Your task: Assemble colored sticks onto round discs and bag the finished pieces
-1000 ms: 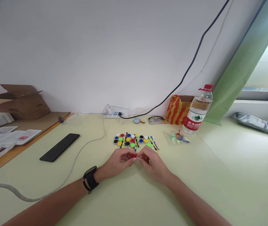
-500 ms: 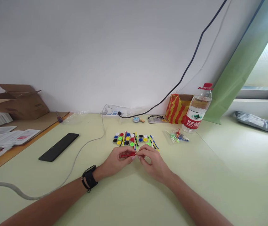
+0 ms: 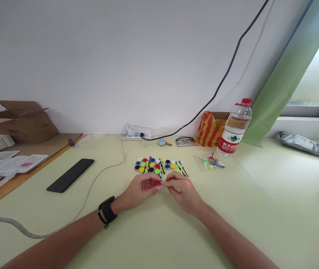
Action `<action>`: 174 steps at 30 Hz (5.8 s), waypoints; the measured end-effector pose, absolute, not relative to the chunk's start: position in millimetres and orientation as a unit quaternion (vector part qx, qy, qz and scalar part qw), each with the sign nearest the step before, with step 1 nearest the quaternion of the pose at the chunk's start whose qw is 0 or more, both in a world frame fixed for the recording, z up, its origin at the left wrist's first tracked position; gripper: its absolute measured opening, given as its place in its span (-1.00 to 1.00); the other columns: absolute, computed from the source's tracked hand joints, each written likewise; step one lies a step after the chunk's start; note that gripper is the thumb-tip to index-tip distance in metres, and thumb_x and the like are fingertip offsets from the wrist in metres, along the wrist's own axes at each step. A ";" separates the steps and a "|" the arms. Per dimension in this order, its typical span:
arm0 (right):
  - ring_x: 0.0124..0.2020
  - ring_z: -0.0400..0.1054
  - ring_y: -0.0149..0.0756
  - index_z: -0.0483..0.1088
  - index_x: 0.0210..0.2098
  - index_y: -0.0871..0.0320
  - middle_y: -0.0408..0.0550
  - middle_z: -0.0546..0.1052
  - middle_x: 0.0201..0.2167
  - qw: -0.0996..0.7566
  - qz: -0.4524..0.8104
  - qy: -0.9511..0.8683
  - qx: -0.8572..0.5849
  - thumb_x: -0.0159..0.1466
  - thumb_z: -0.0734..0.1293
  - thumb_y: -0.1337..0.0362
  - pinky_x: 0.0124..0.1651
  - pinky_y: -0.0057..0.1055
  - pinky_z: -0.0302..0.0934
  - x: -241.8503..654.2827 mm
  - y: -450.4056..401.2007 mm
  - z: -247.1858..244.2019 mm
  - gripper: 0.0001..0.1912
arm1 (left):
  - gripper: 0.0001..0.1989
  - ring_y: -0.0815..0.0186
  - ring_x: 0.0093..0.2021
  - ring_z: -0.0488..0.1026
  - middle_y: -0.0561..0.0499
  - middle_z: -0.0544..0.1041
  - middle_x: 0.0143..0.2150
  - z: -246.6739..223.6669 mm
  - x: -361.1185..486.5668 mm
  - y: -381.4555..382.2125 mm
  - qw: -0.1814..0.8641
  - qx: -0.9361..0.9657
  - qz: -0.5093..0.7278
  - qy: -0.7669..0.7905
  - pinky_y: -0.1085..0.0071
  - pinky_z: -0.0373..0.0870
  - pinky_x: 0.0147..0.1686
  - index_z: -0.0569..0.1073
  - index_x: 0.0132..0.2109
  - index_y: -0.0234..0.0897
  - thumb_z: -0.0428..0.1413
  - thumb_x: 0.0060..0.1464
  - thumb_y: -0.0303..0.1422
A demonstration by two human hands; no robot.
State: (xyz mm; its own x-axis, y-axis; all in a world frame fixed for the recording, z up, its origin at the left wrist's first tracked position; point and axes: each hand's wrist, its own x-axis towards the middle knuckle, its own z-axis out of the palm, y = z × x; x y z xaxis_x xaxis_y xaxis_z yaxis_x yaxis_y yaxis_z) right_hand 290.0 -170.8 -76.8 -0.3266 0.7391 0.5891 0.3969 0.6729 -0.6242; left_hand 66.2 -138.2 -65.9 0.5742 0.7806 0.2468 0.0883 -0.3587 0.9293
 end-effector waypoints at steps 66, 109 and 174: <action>-0.53 0.18 -0.39 0.27 -0.49 0.12 -0.18 0.39 -0.55 0.280 0.205 -0.826 -0.443 0.38 0.28 0.20 -0.44 -0.42 0.06 291.3 -178.1 -65.9 -0.69 | -0.62 0.23 -0.25 0.62 -0.12 0.65 -0.21 -60.1 66.1 -128.0 0.594 0.599 0.430 0.322 0.29 0.57 -0.16 0.57 -0.05 -0.33 0.33 0.10 -0.16; -0.48 0.19 -0.38 0.24 -0.47 0.12 -0.17 0.40 -0.51 0.228 0.178 -0.835 -0.468 0.35 0.26 0.28 -0.35 -0.41 0.03 294.5 -177.0 -61.0 -0.75 | -0.60 0.42 -0.47 0.33 0.07 0.45 -0.50 -67.8 61.5 -120.5 0.596 0.626 0.359 0.352 0.48 0.20 -0.39 0.37 -0.34 -0.30 0.16 0.24 -0.05; -0.16 0.40 -0.13 0.48 0.05 0.12 0.03 0.48 -0.27 0.250 0.058 -0.796 -0.548 0.43 0.12 0.31 -0.08 -0.24 0.24 352.6 -132.6 -85.4 -0.64 | -0.76 0.28 -0.28 0.51 -0.06 0.60 -0.30 -58.1 66.1 -135.3 0.516 0.756 0.240 0.324 0.38 0.37 -0.24 0.54 -0.16 -0.28 0.13 0.26 -0.18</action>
State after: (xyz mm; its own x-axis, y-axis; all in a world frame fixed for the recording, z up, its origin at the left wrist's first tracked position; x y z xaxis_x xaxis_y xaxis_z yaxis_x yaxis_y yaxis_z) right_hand 352.6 -132.6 -85.4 -0.2756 0.9014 0.3340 0.8429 0.3936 -0.3668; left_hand 66.1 -135.3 -58.1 0.6753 0.7369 0.0287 0.2425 -0.2587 0.9350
